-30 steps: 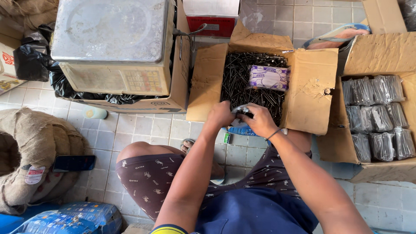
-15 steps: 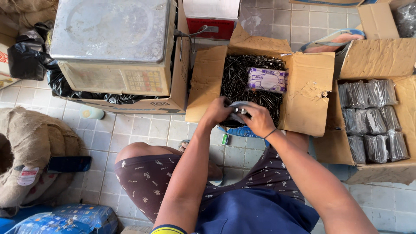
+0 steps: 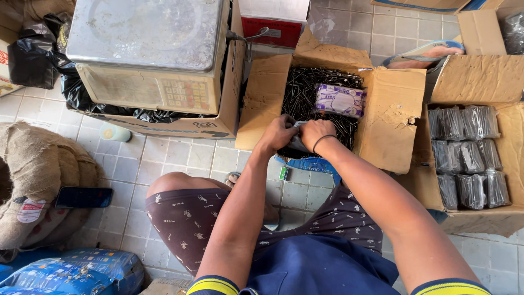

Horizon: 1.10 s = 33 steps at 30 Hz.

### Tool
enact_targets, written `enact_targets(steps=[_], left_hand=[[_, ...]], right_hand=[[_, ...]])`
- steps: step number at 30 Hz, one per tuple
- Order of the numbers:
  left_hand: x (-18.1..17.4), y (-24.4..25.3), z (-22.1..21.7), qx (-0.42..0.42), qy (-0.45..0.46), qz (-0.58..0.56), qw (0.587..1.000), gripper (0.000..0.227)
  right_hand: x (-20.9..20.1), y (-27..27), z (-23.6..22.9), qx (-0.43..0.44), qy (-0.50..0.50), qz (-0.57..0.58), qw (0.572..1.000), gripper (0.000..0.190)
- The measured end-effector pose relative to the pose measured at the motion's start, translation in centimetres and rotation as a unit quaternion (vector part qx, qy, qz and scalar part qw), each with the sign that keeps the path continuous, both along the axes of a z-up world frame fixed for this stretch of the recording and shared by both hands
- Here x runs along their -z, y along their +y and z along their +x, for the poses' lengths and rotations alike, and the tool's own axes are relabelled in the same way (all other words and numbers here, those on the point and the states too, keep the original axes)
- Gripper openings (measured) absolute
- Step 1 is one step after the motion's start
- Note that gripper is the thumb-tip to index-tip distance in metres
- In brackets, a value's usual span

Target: The person takes nails from a large cardboard box and places them into a small plastic bag. After adding nails, the person places the plastic bag on a digital scale to check the weight and then seals the bag.

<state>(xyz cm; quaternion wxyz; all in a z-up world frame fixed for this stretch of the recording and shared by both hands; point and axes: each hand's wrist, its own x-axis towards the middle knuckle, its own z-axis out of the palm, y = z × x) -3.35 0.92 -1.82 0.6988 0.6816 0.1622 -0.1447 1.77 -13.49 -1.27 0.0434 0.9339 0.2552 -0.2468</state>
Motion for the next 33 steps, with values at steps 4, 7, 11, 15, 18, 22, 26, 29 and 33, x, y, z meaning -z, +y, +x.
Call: enact_targets(steps=[4, 7, 11, 15, 18, 22, 26, 29, 33], left_hand=[[0.7, -0.5, 0.1, -0.008, -0.01, -0.028, 1.0, 0.046], [0.8, -0.5, 0.3, 0.004, -0.011, -0.023, 1.0, 0.046], [0.8, -0.2, 0.2, 0.004, -0.017, -0.011, 1.0, 0.036], [0.4, -0.7, 0.1, 0.003, -0.015, -0.003, 1.0, 0.036], [-0.4, -1.2, 0.4, 0.004, -0.016, 0.012, 1.0, 0.033], [-1.9, -1.8, 0.7, 0.007, -0.037, 0.043, 0.998, 0.027], [-1.5, -1.8, -0.4, -0.008, -0.015, 0.046, 0.999, 0.033], [-1.9, -1.2, 0.6, -0.014, -0.01, 0.123, 0.992, 0.032], [-2.4, -0.9, 0.3, -0.043, 0.004, 0.094, 0.995, 0.041]], right_hand=[[-0.4, 1.2, 0.7, 0.002, -0.007, -0.052, 0.999, 0.03], [-0.9, 0.6, 1.7, -0.019, -0.004, -0.101, 0.995, 0.027], [-5.5, -1.3, 2.0, -0.026, 0.044, -0.057, 0.997, 0.032], [-7.1, -3.6, 0.3, 0.032, 0.067, 0.002, 0.997, 0.033], [-7.6, -5.1, -1.2, 0.062, 0.09, 0.036, 0.993, 0.036], [-6.3, -6.6, -0.6, 0.086, 0.059, 0.173, 0.979, 0.038], [-4.2, -7.5, -0.9, 0.083, 0.057, 0.281, 0.954, 0.037], [-4.6, -8.2, -0.2, 0.053, 0.048, 0.364, 0.929, 0.031], [-4.2, -10.0, 1.6, 0.21, 0.147, 0.527, 0.811, 0.032]])
